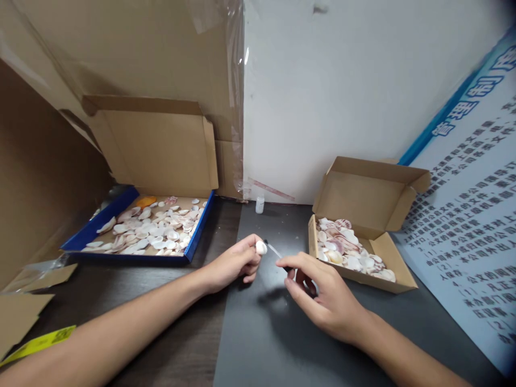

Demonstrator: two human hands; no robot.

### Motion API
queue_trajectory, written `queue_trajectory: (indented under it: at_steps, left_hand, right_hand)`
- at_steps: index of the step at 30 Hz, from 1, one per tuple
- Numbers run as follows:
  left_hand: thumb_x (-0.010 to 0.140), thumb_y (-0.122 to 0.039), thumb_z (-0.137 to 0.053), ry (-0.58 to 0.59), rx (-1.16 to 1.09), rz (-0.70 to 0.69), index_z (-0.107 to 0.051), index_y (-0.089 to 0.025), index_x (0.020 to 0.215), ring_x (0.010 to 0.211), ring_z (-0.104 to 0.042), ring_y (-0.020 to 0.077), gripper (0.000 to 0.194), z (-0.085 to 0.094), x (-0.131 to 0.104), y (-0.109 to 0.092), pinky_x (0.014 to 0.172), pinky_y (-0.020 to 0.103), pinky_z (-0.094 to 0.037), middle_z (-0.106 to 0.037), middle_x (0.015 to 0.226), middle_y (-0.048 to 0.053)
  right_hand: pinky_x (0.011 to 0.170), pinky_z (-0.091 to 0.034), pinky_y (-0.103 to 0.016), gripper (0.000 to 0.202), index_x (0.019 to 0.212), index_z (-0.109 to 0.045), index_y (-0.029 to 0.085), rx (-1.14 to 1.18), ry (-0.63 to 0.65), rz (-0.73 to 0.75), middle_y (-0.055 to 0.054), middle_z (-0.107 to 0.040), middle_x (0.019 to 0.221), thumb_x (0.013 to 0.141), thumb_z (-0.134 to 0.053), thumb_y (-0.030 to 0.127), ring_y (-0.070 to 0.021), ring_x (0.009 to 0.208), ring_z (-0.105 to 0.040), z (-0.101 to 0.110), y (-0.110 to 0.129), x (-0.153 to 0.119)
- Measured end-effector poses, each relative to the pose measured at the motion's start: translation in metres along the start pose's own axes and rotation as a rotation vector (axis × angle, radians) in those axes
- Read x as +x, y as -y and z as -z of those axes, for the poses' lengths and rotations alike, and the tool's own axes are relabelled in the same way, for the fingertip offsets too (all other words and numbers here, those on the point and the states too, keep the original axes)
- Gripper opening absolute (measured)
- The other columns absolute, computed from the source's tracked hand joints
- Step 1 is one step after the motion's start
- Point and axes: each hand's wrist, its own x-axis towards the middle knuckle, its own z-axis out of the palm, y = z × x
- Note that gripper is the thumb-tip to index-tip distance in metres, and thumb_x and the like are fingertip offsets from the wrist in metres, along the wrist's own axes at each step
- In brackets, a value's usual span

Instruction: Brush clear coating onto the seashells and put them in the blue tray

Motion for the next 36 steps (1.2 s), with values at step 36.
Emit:
queue_trajectory:
  at_steps: [36]
  left_hand:
    - [0.089,-0.047,-0.063,0.053,0.138,-0.02,-0.047,-0.02,0.092,0.042,-0.026,0.0052,0.032,-0.0014,0.0007,-0.0018,0.041,0.016,-0.03,-0.033,0.051,-0.012]
  right_hand:
    - [0.063,-0.041,-0.027,0.015,0.107,-0.058,0.025,-0.057,-0.056,-0.077,0.002,-0.057,0.08,0.1,-0.046,0.028,-0.0136,0.066,-0.052,0.0036,0.0014,0.0008]
